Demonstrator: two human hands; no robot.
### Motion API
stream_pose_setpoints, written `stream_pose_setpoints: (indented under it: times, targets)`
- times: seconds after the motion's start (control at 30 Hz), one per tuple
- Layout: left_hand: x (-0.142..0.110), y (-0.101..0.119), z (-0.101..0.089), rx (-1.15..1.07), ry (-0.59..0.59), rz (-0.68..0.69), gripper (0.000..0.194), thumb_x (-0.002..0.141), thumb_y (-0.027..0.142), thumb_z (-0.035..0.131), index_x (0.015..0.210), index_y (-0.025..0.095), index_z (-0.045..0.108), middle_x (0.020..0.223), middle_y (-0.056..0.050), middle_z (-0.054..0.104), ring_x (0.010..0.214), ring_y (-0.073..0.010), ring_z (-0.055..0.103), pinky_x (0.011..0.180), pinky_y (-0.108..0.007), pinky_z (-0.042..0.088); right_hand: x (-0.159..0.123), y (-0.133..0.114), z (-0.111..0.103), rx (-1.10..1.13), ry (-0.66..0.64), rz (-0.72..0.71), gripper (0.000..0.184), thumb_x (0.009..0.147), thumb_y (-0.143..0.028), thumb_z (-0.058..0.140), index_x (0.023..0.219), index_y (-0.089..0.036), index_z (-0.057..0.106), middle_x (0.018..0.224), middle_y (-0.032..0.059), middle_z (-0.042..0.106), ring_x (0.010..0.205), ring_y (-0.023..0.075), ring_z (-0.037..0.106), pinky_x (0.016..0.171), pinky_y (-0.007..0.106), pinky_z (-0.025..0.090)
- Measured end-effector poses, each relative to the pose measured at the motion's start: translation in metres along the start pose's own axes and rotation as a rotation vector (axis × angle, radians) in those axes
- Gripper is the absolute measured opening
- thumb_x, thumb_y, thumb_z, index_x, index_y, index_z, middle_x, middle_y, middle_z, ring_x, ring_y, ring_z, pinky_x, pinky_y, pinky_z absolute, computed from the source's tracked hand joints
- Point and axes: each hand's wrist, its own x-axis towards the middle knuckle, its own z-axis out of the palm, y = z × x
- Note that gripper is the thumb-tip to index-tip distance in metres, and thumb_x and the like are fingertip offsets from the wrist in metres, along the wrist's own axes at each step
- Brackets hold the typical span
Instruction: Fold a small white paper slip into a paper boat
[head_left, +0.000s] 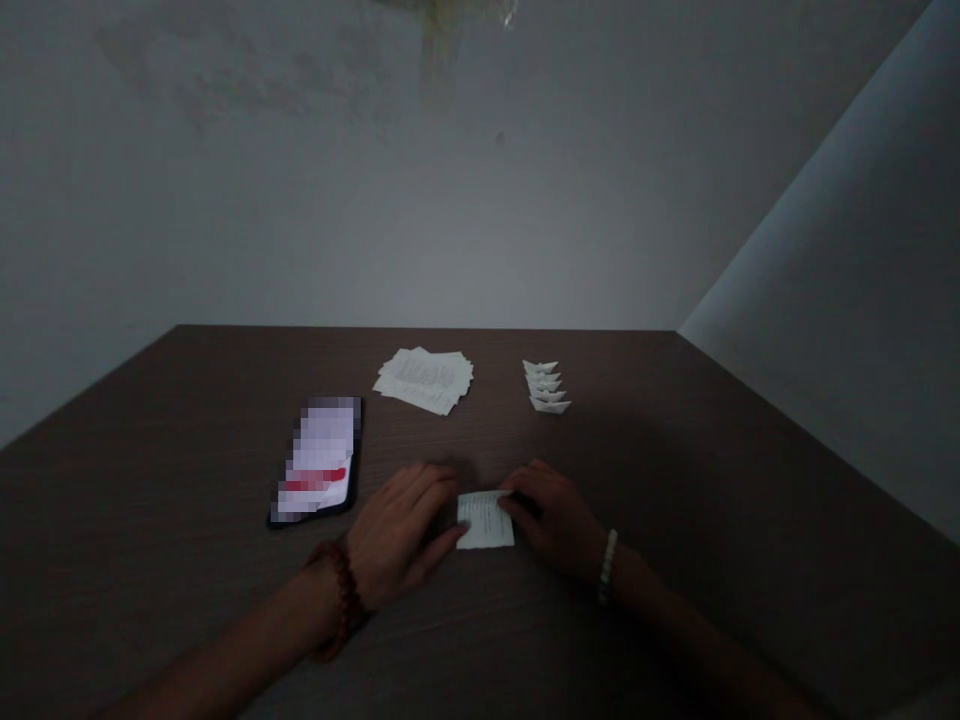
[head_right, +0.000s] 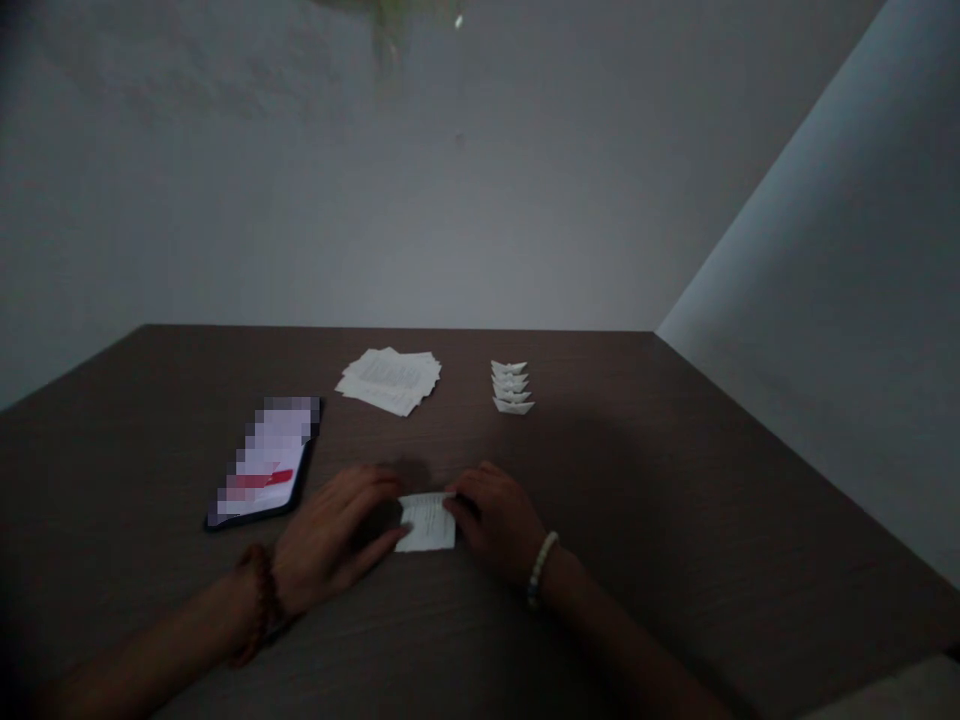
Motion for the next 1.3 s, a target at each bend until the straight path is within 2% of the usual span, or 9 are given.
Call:
stream_pose_setpoints:
  times: [0.13,0.3,0.47,0.63,0.77,0.97,1.1,1.23,1.3]
  targets:
    - [-0.002,-0.002,0.002,0.004,0.008,0.091,0.014,0.087,0.017,0.05,0.099,0.016,0.057,0.113,-0.013,0.055,0.1,-0.0241,0.054,0.08,-0.039,0.05,-0.002,0.003,0.002,0.075,0.022,0.089,0.025,0.083,-0.012,0.058,0.107,-0.02,0.059,0.087,0.0039,0.061,0.08,0.0178,0.054,0.073,0.03,0.044]
    - [0.002,-0.003,-0.001,-0.04,-0.052,0.186,0.036,0.082,0.007,0.043,0.113,0.017,0.056,0.124,-0.015,0.05,0.109,-0.0278,0.049,0.082,-0.046,0.047,-0.002,0.003,0.002,0.184,0.012,0.104,0.047,0.08,-0.009,0.059,0.124,-0.021,0.045,0.082,0.0008,0.059,0.074,0.0159,0.054,0.073,0.03,0.045]
    - [0.002,-0.004,0.001,-0.045,-0.082,0.138,0.031,0.086,0.009,0.044,0.111,0.017,0.058,0.108,-0.012,0.057,0.095,-0.0242,0.051,0.077,-0.041,0.045,-0.002,0.002,0.001,0.18,0.045,0.078,0.055,0.078,-0.007,0.063,0.127,-0.022,0.044,0.088,0.0017,0.06,0.08,0.0166,0.056,0.076,0.032,0.046]
    - [0.002,-0.003,0.001,-0.036,-0.096,0.111,0.027,0.087,0.012,0.046,0.11,0.016,0.059,0.096,-0.01,0.058,0.085,-0.0227,0.05,0.07,-0.037,0.042,-0.001,-0.004,-0.016,0.193,0.111,-0.081,0.022,0.087,-0.01,0.049,0.103,-0.022,0.059,0.1,0.0054,0.059,0.094,0.0177,0.055,0.085,0.034,0.045]
    - [0.003,-0.001,-0.001,-0.057,-0.115,0.097,0.025,0.086,0.011,0.046,0.106,0.016,0.06,0.095,-0.009,0.058,0.084,-0.0219,0.048,0.069,-0.037,0.041,-0.005,-0.011,-0.023,0.15,0.021,-0.183,0.035,0.08,-0.008,0.053,0.112,-0.022,0.057,0.11,0.0061,0.056,0.102,0.0193,0.052,0.09,0.036,0.043]
    - [0.0,-0.001,0.0,-0.066,-0.112,0.107,0.027,0.084,0.009,0.044,0.106,0.015,0.06,0.094,-0.009,0.058,0.083,-0.0221,0.047,0.069,-0.038,0.04,-0.006,-0.016,-0.013,-0.146,-0.047,-0.275,0.045,0.081,-0.013,0.057,0.125,-0.024,0.051,0.126,0.0068,0.051,0.103,0.0214,0.049,0.091,0.039,0.042]
    - [0.0,-0.003,0.001,-0.069,-0.096,0.12,0.025,0.086,0.01,0.047,0.107,0.016,0.059,0.093,-0.008,0.058,0.082,-0.021,0.047,0.07,-0.037,0.039,-0.004,-0.015,-0.012,-0.226,-0.025,-0.308,0.038,0.083,-0.012,0.056,0.119,-0.023,0.054,0.115,0.0061,0.057,0.096,0.0204,0.051,0.086,0.037,0.044]
    - [0.001,-0.003,0.001,-0.08,-0.085,0.121,0.028,0.086,0.009,0.048,0.11,0.016,0.058,0.093,-0.008,0.058,0.082,-0.0207,0.048,0.071,-0.037,0.04,-0.004,-0.009,-0.013,-0.271,0.041,-0.338,0.014,0.085,-0.011,0.054,0.093,-0.02,0.062,0.093,0.0038,0.063,0.086,0.0186,0.051,0.079,0.034,0.044]
    - [0.001,-0.002,0.0,-0.084,-0.063,0.122,0.027,0.085,0.008,0.047,0.108,0.016,0.059,0.093,-0.008,0.059,0.082,-0.0205,0.049,0.07,-0.036,0.041,-0.005,-0.004,-0.014,-0.282,0.043,-0.35,0.011,0.085,-0.012,0.055,0.086,-0.02,0.062,0.091,0.0025,0.065,0.083,0.0179,0.051,0.076,0.033,0.044]
